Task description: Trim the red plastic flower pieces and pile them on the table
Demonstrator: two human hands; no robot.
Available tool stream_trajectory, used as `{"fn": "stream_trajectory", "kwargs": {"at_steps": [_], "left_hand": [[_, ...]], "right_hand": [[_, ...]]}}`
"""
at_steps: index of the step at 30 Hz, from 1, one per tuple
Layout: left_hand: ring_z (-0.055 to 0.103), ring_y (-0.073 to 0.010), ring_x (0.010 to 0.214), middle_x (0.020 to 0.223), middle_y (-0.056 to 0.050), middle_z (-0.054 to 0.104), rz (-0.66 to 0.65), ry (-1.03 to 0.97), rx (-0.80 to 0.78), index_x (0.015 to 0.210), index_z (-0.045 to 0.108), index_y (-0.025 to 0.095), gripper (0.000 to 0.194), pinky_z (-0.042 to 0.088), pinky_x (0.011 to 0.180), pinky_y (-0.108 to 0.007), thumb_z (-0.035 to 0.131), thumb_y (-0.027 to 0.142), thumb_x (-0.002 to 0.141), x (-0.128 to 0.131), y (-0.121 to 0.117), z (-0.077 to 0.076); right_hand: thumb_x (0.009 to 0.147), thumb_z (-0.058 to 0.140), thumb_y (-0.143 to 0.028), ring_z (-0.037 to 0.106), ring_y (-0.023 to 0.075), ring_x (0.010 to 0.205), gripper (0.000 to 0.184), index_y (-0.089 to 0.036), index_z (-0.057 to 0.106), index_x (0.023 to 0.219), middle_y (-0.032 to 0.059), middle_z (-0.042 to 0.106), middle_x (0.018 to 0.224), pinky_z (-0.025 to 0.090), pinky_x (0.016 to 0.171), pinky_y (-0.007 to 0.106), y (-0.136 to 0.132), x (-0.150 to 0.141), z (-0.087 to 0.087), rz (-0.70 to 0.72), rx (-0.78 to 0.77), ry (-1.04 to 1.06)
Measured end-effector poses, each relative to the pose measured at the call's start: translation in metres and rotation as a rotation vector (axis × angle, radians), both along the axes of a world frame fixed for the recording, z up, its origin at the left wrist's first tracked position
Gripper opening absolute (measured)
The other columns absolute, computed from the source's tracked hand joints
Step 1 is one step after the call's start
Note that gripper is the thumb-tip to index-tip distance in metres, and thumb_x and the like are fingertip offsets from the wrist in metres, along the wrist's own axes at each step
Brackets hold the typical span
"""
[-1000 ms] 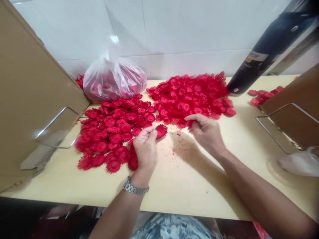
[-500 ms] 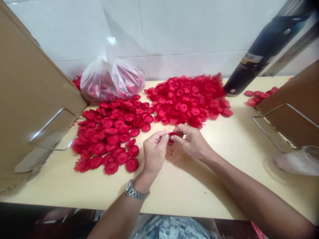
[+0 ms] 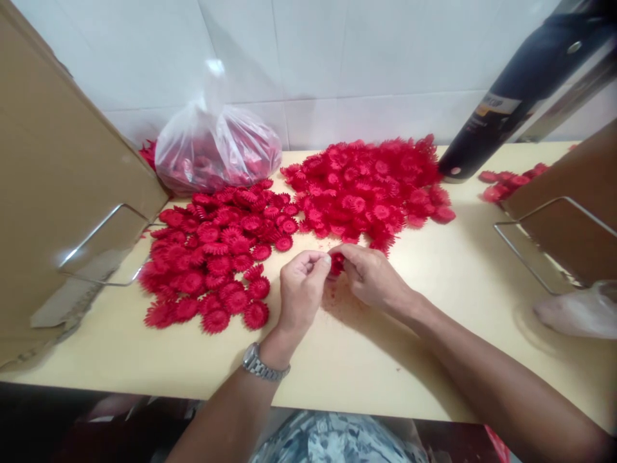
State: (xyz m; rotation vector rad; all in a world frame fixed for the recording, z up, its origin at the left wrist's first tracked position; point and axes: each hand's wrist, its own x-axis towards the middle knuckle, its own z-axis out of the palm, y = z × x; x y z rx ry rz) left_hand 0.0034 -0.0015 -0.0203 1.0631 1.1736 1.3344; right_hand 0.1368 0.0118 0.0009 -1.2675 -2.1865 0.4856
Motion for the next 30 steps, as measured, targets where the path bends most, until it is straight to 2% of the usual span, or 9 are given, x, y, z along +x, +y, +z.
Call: {"fn": "stream_trajectory", "kwargs": {"at_steps": [4, 6, 9, 15, 20, 24, 27, 30], "left_hand": [[0.056, -0.0109, 0.061, 0.068, 0.000, 0.062, -0.068, -0.047, -0.025, 0.077, 0.063, 0.015, 0.011, 0.046, 0.060, -0.023, 0.063, 0.023, 0.071, 0.001, 0.000, 0.003], [0.055, -0.0109, 0.061, 0.066, 0.000, 0.061, -0.092, 0.000, -0.029, 0.074, 0.063, 0.014, 0.008, 0.045, 0.060, -0.023, 0.062, 0.022, 0.071, 0.001, 0.000, 0.003], [0.051, -0.0100, 0.059, 0.060, 0.002, 0.057, -0.046, 0.093, 0.002, 0.067, 0.062, 0.015, 0.009, 0.041, 0.060, -0.021, 0.058, 0.020, 0.072, 0.002, -0.001, 0.001], [0.043, -0.0087, 0.056, 0.056, 0.004, 0.048, 0.027, 0.026, 0.006, 0.062, 0.056, 0.016, 0.011, 0.036, 0.056, -0.020, 0.057, 0.020, 0.072, 0.005, -0.001, -0.001], [0.038, -0.0071, 0.052, 0.054, 0.006, 0.042, 0.060, 0.006, -0.002, 0.062, 0.052, 0.017, 0.013, 0.033, 0.051, -0.019, 0.056, 0.020, 0.074, 0.007, -0.003, 0.000], [0.042, -0.0069, 0.052, 0.055, 0.005, 0.045, 0.052, -0.034, 0.019, 0.063, 0.051, 0.017, 0.012, 0.036, 0.051, -0.019, 0.055, 0.019, 0.074, 0.008, -0.005, 0.003], [0.047, -0.0073, 0.048, 0.053, 0.005, 0.050, 0.059, -0.100, 0.001, 0.066, 0.050, 0.018, 0.013, 0.038, 0.049, -0.019, 0.054, 0.024, 0.077, 0.005, -0.006, 0.008], [0.051, -0.0076, 0.045, 0.053, 0.005, 0.053, 0.079, -0.155, -0.024, 0.068, 0.051, 0.018, 0.015, 0.035, 0.042, -0.018, 0.055, 0.028, 0.077, 0.001, -0.005, 0.013]], "right_hand": [[0.066, 0.039, 0.000, 0.058, 0.0145, 0.068, 0.046, -0.014, 0.056, 0.106, 0.0070, 0.066, 0.081, 0.041, 0.059, 0.022, -0.001, 0.001, -0.005, 0.024, 0.030, 0.011], [0.065, 0.039, -0.001, 0.057, 0.0145, 0.063, 0.052, -0.013, 0.051, 0.115, 0.0069, 0.066, 0.080, 0.040, 0.055, 0.022, -0.002, 0.000, -0.007, 0.002, 0.043, -0.021], [0.065, 0.037, -0.002, 0.054, 0.0139, 0.053, 0.057, -0.011, 0.046, 0.120, 0.0046, 0.064, 0.070, 0.036, 0.049, 0.022, -0.003, -0.001, -0.009, -0.027, 0.021, -0.083], [0.076, 0.034, -0.009, 0.052, 0.0139, 0.046, 0.041, -0.014, 0.050, 0.113, 0.0020, 0.062, 0.060, 0.035, 0.048, 0.022, -0.005, -0.005, -0.009, -0.133, 0.073, -0.089], [0.076, 0.034, -0.011, 0.050, 0.0149, 0.043, 0.038, -0.012, 0.053, 0.109, 0.0020, 0.059, 0.054, 0.033, 0.045, 0.023, -0.005, -0.008, -0.005, -0.170, 0.078, -0.121], [0.075, 0.035, -0.011, 0.048, 0.0131, 0.042, 0.032, -0.012, 0.057, 0.099, 0.0010, 0.056, 0.052, 0.032, 0.044, 0.022, -0.005, -0.008, -0.003, -0.205, 0.085, -0.100], [0.075, 0.037, -0.011, 0.049, 0.0124, 0.044, 0.027, -0.015, 0.058, 0.093, 0.0012, 0.058, 0.055, 0.034, 0.044, 0.022, 0.001, 0.003, -0.003, -0.270, 0.098, -0.071], [0.076, 0.037, -0.009, 0.054, 0.0151, 0.051, 0.028, -0.015, 0.059, 0.092, 0.0047, 0.061, 0.062, 0.040, 0.050, 0.026, 0.013, 0.026, 0.003, -0.399, 0.168, -0.098]]}}
